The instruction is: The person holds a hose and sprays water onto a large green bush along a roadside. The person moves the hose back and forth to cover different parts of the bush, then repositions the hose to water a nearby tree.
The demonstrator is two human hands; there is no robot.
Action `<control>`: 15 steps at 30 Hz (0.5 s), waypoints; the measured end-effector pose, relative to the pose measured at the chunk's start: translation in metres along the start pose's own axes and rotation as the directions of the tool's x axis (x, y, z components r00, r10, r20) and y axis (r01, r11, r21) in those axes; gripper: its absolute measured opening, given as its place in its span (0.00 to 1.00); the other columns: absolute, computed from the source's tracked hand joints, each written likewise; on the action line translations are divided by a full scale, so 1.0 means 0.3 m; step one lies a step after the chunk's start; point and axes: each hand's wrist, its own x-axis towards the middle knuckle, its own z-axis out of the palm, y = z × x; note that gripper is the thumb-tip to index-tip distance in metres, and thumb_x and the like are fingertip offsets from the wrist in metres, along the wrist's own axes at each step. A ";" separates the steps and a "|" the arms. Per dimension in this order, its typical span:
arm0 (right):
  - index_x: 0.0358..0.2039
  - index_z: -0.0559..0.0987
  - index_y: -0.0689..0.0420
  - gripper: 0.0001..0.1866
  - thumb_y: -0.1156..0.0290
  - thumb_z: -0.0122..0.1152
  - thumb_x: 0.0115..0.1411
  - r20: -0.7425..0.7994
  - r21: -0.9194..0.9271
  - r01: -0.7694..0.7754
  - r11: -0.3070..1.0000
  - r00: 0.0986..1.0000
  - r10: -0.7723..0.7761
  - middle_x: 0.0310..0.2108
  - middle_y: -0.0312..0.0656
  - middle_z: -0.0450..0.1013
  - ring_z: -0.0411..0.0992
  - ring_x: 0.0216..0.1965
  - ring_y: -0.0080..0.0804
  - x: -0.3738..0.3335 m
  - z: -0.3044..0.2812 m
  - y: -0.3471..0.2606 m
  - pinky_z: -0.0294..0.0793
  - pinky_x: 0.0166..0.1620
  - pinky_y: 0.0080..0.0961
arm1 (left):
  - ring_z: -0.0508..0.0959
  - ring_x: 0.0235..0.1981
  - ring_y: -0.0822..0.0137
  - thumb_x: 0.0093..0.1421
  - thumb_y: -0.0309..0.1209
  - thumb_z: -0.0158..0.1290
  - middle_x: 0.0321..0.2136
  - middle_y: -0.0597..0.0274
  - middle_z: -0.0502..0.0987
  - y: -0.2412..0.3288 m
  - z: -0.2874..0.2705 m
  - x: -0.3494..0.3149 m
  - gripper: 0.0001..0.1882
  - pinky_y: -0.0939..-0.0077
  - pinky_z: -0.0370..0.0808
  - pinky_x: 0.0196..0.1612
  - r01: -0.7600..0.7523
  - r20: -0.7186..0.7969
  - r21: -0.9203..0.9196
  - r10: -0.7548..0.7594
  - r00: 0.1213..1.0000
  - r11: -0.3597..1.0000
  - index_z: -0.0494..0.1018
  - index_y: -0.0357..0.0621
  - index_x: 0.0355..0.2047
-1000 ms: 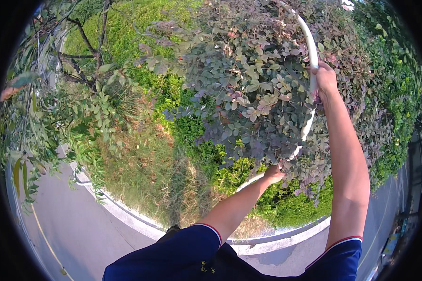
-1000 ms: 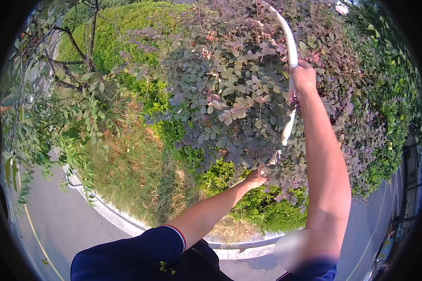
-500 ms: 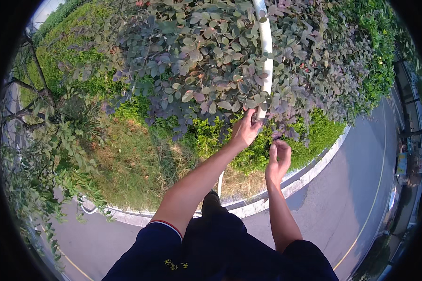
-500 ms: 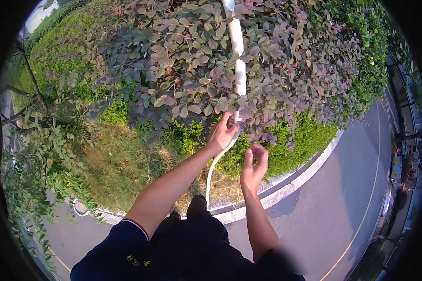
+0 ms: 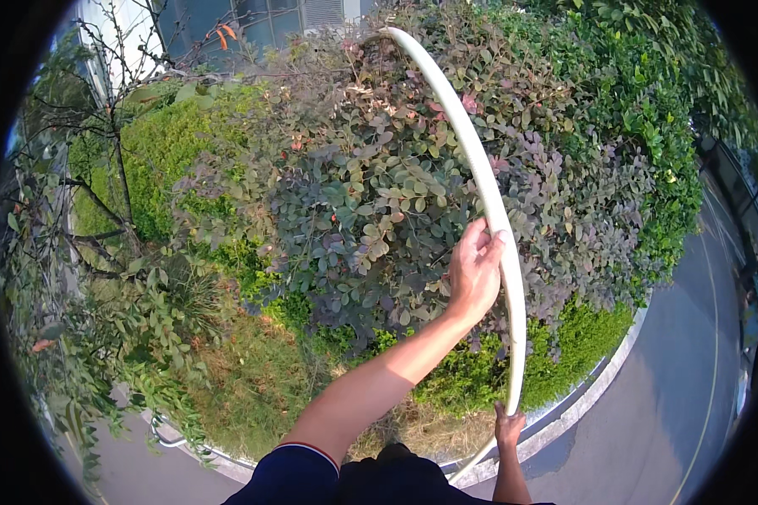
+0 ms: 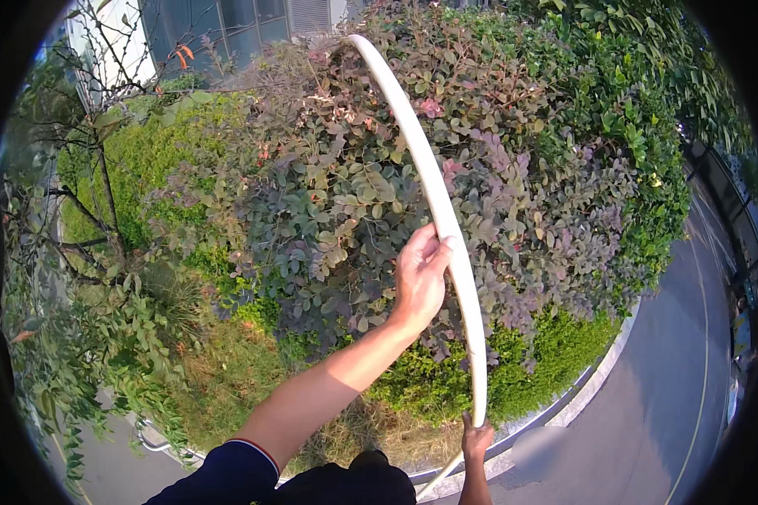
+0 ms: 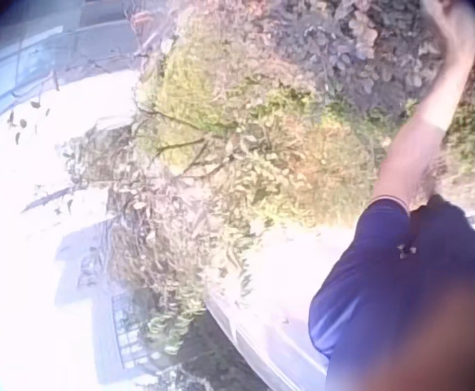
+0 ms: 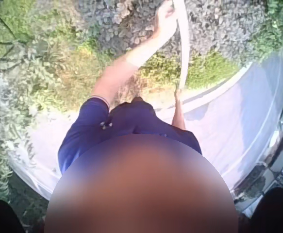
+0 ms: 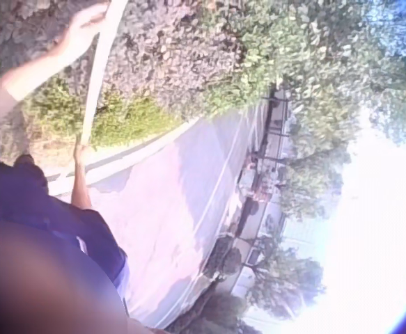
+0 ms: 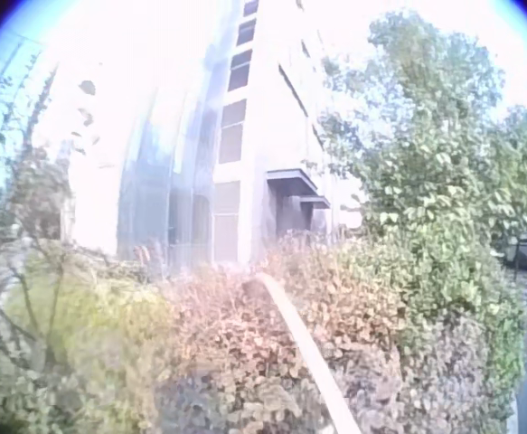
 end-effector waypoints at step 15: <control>0.47 0.74 0.49 0.26 0.47 0.64 0.53 -0.490 -0.744 0.007 0.668 0.674 -0.553 0.46 0.46 0.74 0.74 0.46 0.49 1.399 -0.780 -1.101 0.72 0.47 0.45 | 0.78 0.38 0.69 0.61 0.29 0.56 0.42 0.58 0.76 -0.052 -0.833 -0.925 0.23 0.74 0.75 0.38 0.509 -0.450 0.573 -0.273 0.850 0.642 0.65 0.38 0.55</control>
